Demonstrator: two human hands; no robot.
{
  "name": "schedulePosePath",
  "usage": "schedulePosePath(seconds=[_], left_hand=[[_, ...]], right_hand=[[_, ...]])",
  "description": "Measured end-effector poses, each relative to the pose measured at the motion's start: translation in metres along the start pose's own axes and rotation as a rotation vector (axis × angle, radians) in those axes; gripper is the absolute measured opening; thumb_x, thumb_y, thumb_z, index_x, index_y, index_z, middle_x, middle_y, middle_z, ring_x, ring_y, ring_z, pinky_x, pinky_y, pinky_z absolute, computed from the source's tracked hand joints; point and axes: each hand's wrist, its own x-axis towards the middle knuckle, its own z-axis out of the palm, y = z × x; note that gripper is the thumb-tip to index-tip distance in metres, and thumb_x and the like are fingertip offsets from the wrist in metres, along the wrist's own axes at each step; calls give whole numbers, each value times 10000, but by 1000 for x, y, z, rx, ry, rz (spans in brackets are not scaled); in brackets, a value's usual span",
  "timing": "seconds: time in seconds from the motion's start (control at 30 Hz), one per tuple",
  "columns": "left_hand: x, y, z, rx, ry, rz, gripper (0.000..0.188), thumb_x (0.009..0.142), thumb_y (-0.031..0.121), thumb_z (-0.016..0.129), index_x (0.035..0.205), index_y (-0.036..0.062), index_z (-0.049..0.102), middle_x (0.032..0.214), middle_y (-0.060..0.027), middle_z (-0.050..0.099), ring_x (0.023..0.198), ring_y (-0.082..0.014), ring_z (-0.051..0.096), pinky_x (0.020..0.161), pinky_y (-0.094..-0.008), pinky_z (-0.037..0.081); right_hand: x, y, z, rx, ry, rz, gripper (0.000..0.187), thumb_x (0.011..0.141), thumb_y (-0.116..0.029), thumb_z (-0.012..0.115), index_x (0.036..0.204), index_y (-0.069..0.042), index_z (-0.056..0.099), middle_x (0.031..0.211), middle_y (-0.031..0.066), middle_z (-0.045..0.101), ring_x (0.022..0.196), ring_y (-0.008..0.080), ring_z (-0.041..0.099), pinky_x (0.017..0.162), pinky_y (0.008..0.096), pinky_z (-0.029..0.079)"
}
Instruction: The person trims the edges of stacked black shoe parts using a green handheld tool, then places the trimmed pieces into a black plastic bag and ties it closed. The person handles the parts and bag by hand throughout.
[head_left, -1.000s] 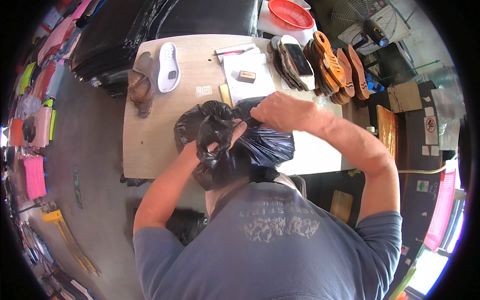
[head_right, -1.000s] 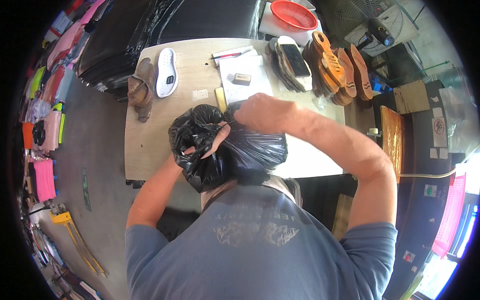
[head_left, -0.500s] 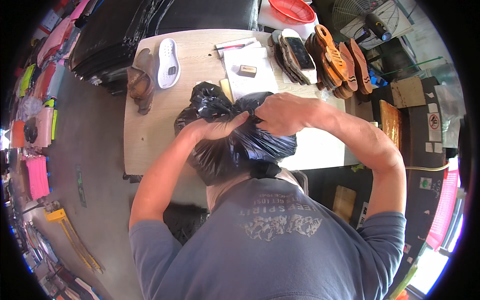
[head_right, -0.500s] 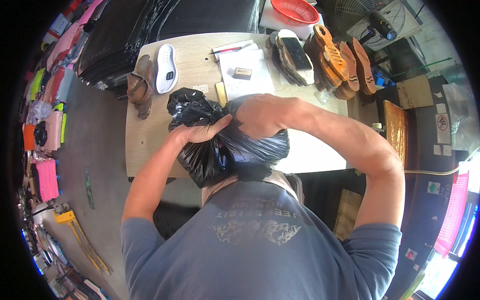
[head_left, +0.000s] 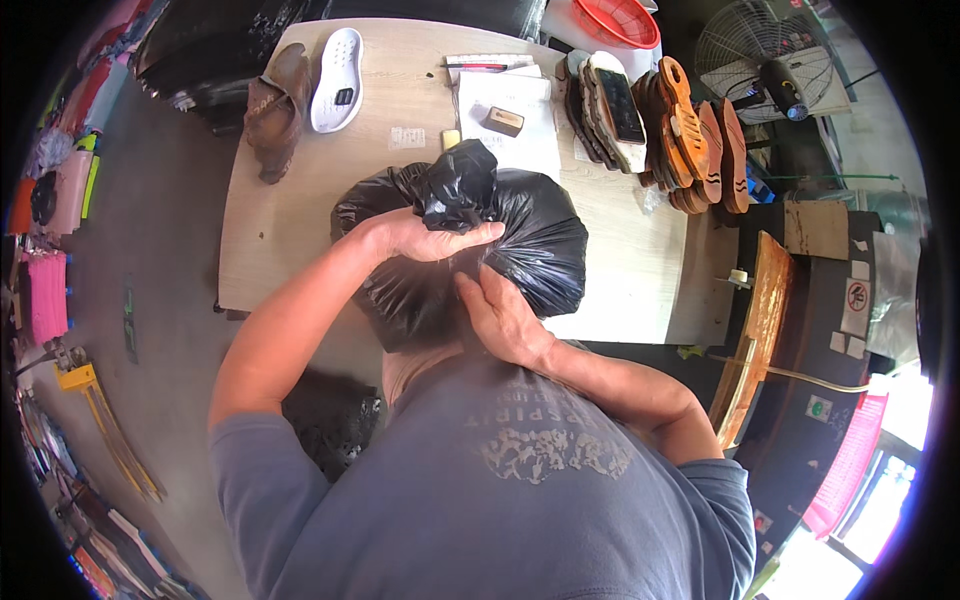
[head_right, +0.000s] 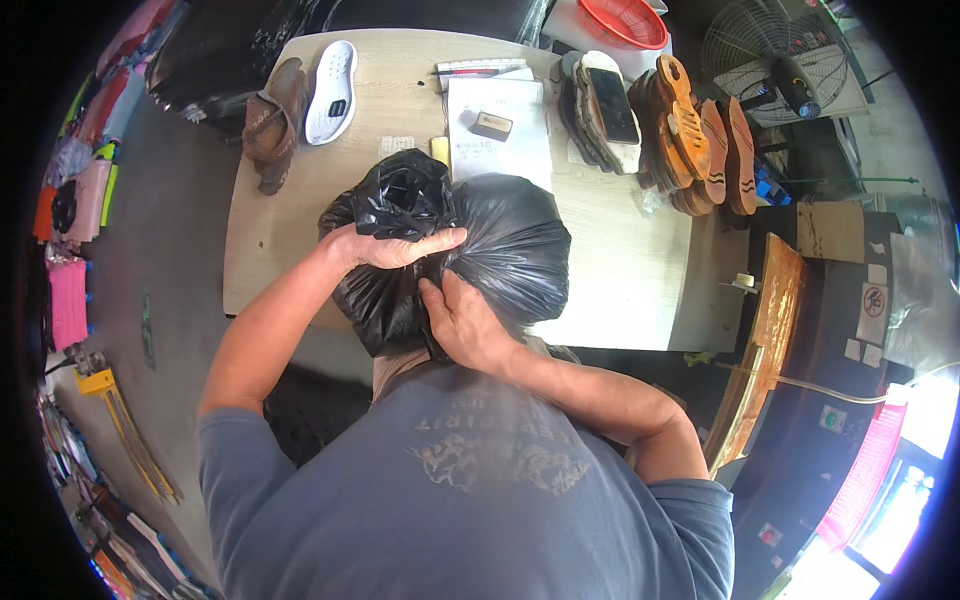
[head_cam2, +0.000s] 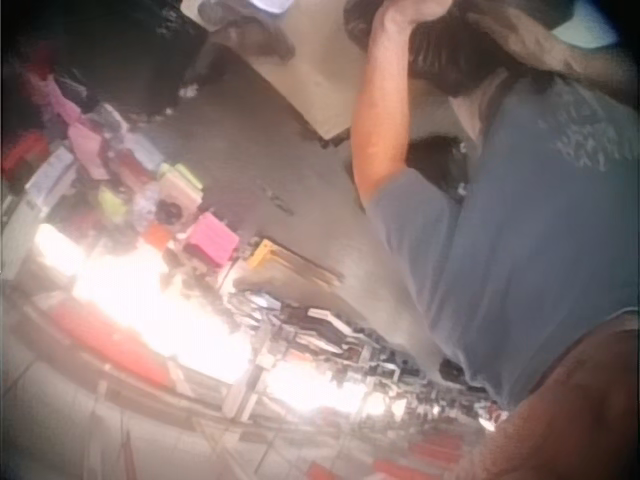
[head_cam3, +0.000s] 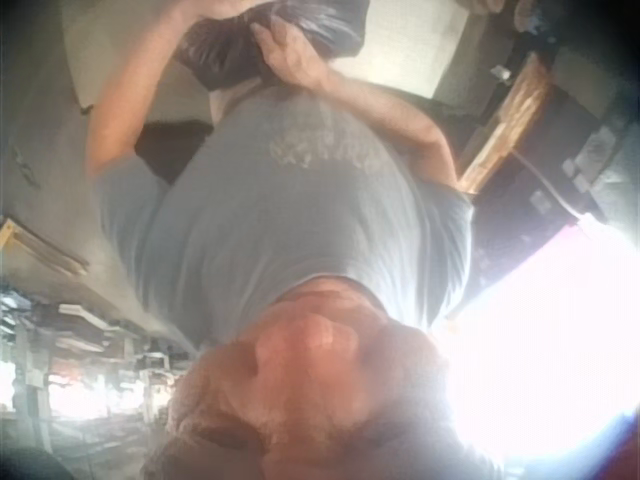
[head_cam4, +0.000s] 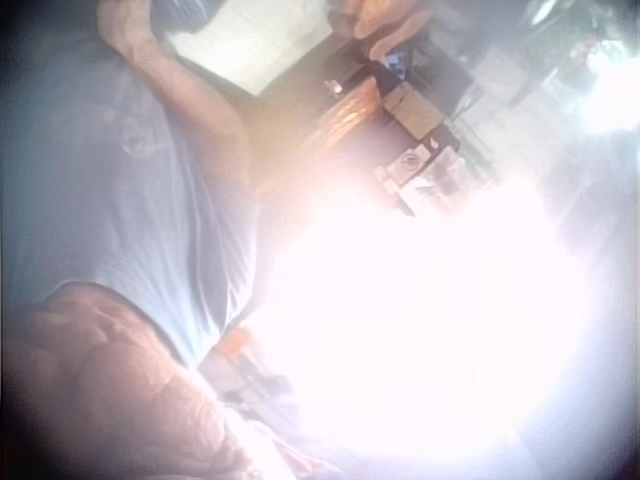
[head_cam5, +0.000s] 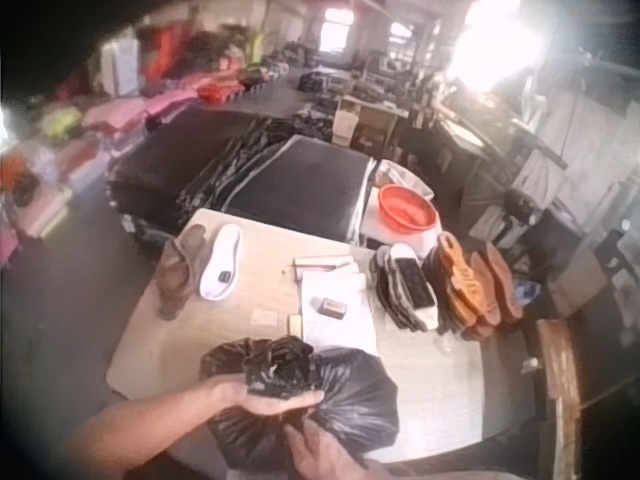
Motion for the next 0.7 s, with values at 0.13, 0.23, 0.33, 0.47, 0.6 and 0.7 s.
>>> schedulePosePath(seconds=[0.13,0.23,0.33,0.47,0.6,0.7], left_hand=[[-2,0,0,127,48,86,362,977,385,729,868,40,745,816,-80,732,737,-222,667,707,-389,524],[-8,-4,-1,172,13,-9,452,861,527,802,967,89,763,968,-73,768,908,-244,708,856,-406,542],[-10,-14,-5,401,56,245,437,796,445,857,922,72,668,880,-75,716,910,-230,680,804,-413,525],[-5,-20,2,-54,-154,98,229,928,226,705,1064,47,663,930,-66,700,920,-172,665,874,-386,517],[-12,-8,18,259,48,6,82,951,95,575,999,31,588,737,-198,643,791,-330,715,749,-390,507],[-17,4,34,648,206,183,113,927,87,578,1009,11,562,733,-195,637,738,-365,656,714,-442,488]], right_hand=[[3,20,4,-279,-9,-140,192,974,-106,642,970,68,561,681,247,598,606,449,617,573,485,489],[3,37,7,-580,81,-429,237,924,-73,657,1062,107,589,695,228,600,587,404,615,563,478,494],[4,42,10,-707,82,-511,221,937,-102,644,1058,75,592,746,263,633,693,425,665,626,514,510],[12,12,-17,-398,-320,-100,417,950,-205,697,1215,95,579,842,242,682,798,377,716,693,487,550],[34,-27,-97,-287,-754,-67,255,963,-242,700,991,11,681,886,175,738,834,346,741,738,414,577],[58,-30,-120,-29,-308,-60,175,1008,-103,615,1126,3,688,924,104,731,897,203,720,818,335,570]])
